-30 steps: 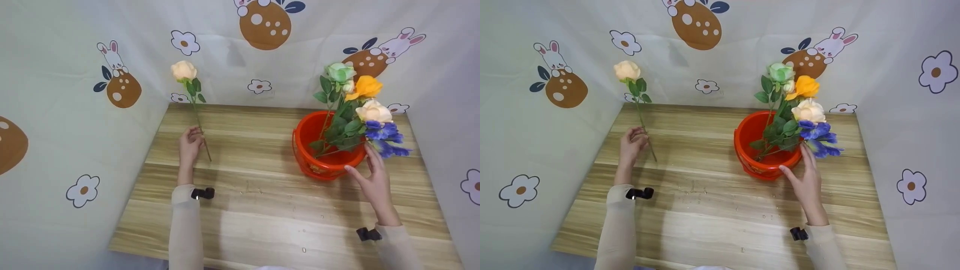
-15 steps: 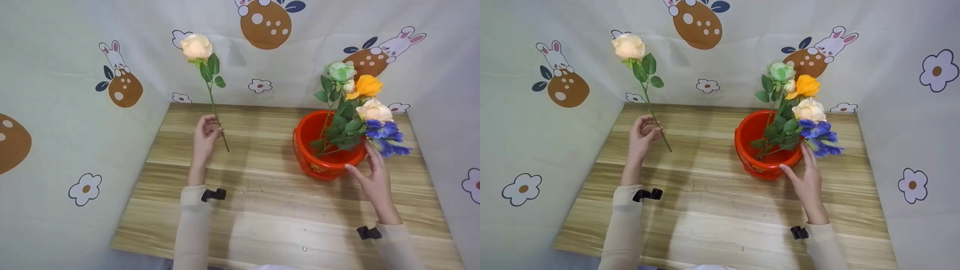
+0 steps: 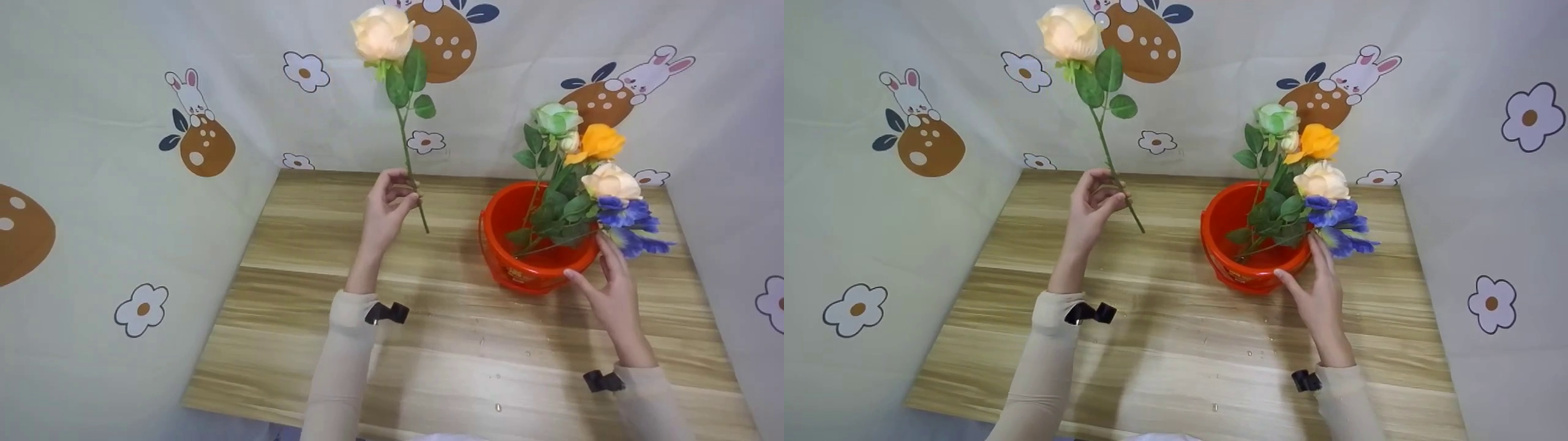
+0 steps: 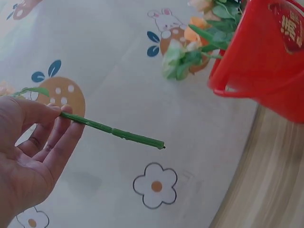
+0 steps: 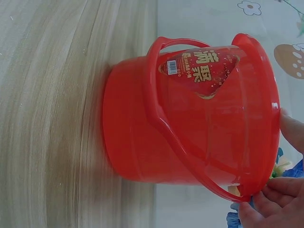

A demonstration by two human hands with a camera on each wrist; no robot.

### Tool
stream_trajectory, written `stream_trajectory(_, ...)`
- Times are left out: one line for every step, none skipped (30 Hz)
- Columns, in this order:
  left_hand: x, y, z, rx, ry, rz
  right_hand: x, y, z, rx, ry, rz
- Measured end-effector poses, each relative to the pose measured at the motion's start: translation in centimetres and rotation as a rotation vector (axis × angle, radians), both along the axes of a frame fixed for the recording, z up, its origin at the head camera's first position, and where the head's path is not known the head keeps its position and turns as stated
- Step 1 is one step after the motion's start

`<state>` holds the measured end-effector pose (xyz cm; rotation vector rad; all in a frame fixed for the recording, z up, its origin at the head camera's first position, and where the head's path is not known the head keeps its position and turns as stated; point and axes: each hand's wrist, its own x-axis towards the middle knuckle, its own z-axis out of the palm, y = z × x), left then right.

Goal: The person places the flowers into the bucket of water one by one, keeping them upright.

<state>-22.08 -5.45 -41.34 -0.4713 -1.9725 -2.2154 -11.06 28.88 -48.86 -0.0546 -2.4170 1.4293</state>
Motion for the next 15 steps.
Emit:
stream_trajectory(-0.1, 0.7, 0.2, 0.003, 0.007, -0.012, 0.0, 0.0, 0.0, -0.001, 0.004, 0.0)
stream_trajectory(-0.3, 1.4, 0.3, 0.01, 0.017, -0.025, 0.0, 0.0, 0.0, -0.002, 0.008, 0.001)
stream_trajectory(-0.4, 2.1, 0.4, 0.014, 0.027, -0.037, -0.1, 0.0, 0.0, -0.004, 0.011, 0.001)
stream_trajectory(-0.6, 2.8, 0.4, 0.02, 0.036, -0.05, -0.1, 0.0, 0.0, -0.006, 0.013, 0.002)
stream_trajectory(-0.8, 3.5, 0.5, 0.025, 0.046, -0.063, -0.1, 0.0, 0.0, -0.008, 0.014, 0.002)
stream_trajectory(-0.9, 4.2, 0.5, 0.03, 0.056, -0.076, -0.1, 0.0, 0.0, -0.009, 0.014, 0.002)
stream_trajectory(-1.1, 4.9, 0.5, 0.027, 0.067, -0.088, -0.1, 0.0, 0.0, -0.011, 0.014, 0.002)
stream_trajectory(-1.1, 5.6, 0.5, 0.023, 0.082, -0.098, -0.1, 0.0, -0.1, -0.013, 0.015, 0.003)
stream_trajectory(-1.2, 6.3, 0.6, 0.02, 0.096, -0.106, -0.1, 0.0, -0.1, -0.013, 0.014, 0.003)
stream_trajectory(-1.3, 6.9, 0.5, 0.016, 0.111, -0.117, -0.1, 0.0, -0.1, -0.012, 0.012, 0.002)
stream_trajectory(-1.3, 7.6, 0.5, 0.004, 0.117, -0.121, -0.1, 0.0, -0.1, -0.009, 0.01, 0.001)
stream_trajectory(-1.3, 8.2, 0.4, -0.01, 0.126, -0.125, 0.0, 0.0, -0.1, -0.006, 0.006, -0.001)
stream_trajectory(-1.4, 8.9, 0.2, -0.025, 0.136, -0.13, 0.0, 0.0, -0.1, -0.005, 0.002, -0.002)
stream_trajectory(-1.5, 9.5, 0.0, -0.042, 0.141, -0.134, 0.0, 0.0, -0.1, -0.003, -0.002, -0.003)
stream_trajectory(-1.6, 10.1, -0.3, -0.06, 0.142, -0.136, 0.0, 0.0, -0.1, -0.002, -0.005, -0.005)
